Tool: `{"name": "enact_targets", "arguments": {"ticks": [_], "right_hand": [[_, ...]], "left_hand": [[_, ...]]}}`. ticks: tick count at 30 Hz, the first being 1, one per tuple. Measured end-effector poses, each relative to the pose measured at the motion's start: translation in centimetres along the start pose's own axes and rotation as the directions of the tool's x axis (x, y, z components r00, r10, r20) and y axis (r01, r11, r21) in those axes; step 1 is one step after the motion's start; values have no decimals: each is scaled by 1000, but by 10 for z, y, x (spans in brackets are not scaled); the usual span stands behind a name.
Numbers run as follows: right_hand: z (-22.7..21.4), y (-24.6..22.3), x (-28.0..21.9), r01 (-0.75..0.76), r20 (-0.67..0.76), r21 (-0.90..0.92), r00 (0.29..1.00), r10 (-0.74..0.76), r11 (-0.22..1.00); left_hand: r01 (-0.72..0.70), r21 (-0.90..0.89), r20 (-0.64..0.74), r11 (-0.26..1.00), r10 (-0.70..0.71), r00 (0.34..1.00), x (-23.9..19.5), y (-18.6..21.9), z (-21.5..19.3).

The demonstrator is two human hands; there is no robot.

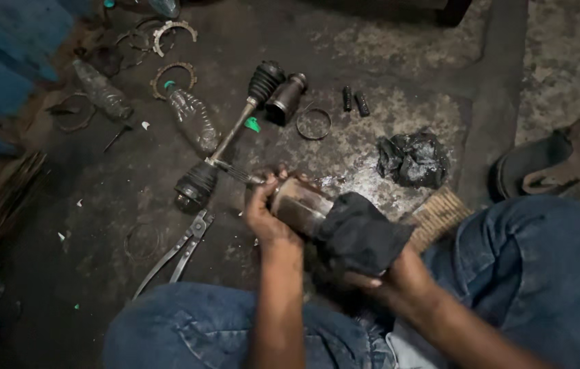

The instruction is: The person sits on the floor and cleans various disassembled car parts, including a driveshaft and a cylindrical metal component, using a dark rag. They wipe the exterior and interior surfaces of the parts, handling them one by one and placing them back on the floor.

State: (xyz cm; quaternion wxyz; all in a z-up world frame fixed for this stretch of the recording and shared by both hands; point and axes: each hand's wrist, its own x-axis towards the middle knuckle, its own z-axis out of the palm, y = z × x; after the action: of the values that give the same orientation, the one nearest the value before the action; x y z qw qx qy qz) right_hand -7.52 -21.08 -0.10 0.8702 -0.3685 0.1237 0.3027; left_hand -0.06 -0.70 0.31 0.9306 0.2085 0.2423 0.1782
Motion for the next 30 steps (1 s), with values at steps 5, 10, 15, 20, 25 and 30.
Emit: {"name": "enact_targets", "arguments": {"ticks": [5,10,15,20,25,30], "right_hand": [[-69,-14,17,103,-154,232,986,-68,967],[-106,-29,-22,205,-344,139,927,-147,969],[-95,-36,-25,220,-373,78,911,-177,972],[-68,-30,-14,191,-360,35,918,-166,981],[-55,-11,-2,-42,-606,177,782,142,983],[-53,31,35,239,-65,-515,947,-315,823]], "left_hand": [[123,-118,-30,985,-128,991,18,8,-12],[206,-264,13,942,-210,978,15,21,-11],[274,-274,102,922,-256,961,11,25,-6],[273,-339,244,900,-197,950,6,22,-6],[337,-403,355,851,-194,915,-3,23,-4],[273,-250,331,929,-184,926,-5,14,5]]}}
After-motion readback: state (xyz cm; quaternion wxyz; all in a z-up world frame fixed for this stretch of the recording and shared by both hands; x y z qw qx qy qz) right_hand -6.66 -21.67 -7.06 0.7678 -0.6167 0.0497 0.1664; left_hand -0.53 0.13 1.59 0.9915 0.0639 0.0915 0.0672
